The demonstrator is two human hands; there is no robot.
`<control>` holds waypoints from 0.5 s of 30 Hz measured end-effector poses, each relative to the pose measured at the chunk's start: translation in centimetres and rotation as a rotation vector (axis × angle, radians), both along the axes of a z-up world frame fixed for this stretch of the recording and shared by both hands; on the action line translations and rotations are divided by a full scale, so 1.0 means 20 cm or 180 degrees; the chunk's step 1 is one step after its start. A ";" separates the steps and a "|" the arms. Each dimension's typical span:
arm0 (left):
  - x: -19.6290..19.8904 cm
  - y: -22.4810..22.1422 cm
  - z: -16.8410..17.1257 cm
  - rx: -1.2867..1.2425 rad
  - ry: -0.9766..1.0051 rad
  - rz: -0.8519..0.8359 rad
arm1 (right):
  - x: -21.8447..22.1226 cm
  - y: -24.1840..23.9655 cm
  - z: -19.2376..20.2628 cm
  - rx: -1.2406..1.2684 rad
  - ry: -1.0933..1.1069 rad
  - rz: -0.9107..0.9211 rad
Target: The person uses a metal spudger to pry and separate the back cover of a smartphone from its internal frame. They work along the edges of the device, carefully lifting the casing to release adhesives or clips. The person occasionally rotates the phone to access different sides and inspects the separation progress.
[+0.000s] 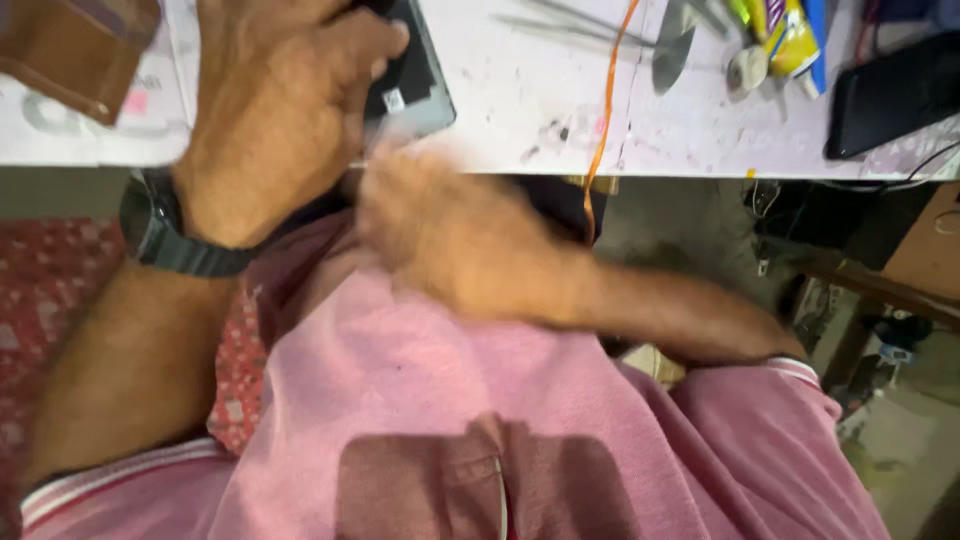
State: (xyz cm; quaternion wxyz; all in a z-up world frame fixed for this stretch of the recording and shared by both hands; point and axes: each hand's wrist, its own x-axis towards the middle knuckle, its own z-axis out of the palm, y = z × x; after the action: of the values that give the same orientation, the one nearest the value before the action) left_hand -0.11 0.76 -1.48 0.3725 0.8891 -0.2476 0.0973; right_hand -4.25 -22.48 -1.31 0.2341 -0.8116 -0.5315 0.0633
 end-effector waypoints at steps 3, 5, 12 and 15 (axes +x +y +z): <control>0.02 -0.01 0.00 -0.0011 -0.0374 0.0001 | -0.03 -0.03 0.05 0.0312 0.0224 0.0270; 0.00 0.00 -0.01 0.0069 -0.0240 0.0055 | 0.04 -0.03 0.02 0.0074 -0.0045 -0.0068; 0.04 -0.03 0.07 0.0308 -0.0341 0.0198 | 0.14 -0.05 0.19 0.0501 0.0578 0.0652; -0.02 -0.05 0.11 0.0377 -0.0377 0.0632 | 0.25 -0.04 0.20 0.0042 0.0015 -0.0296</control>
State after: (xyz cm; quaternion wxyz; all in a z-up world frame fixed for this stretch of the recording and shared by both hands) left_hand -0.48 -0.17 0.74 0.2926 0.9223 -0.1854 0.1713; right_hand 0.69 -23.24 2.73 0.2434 -0.8337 -0.4930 0.0508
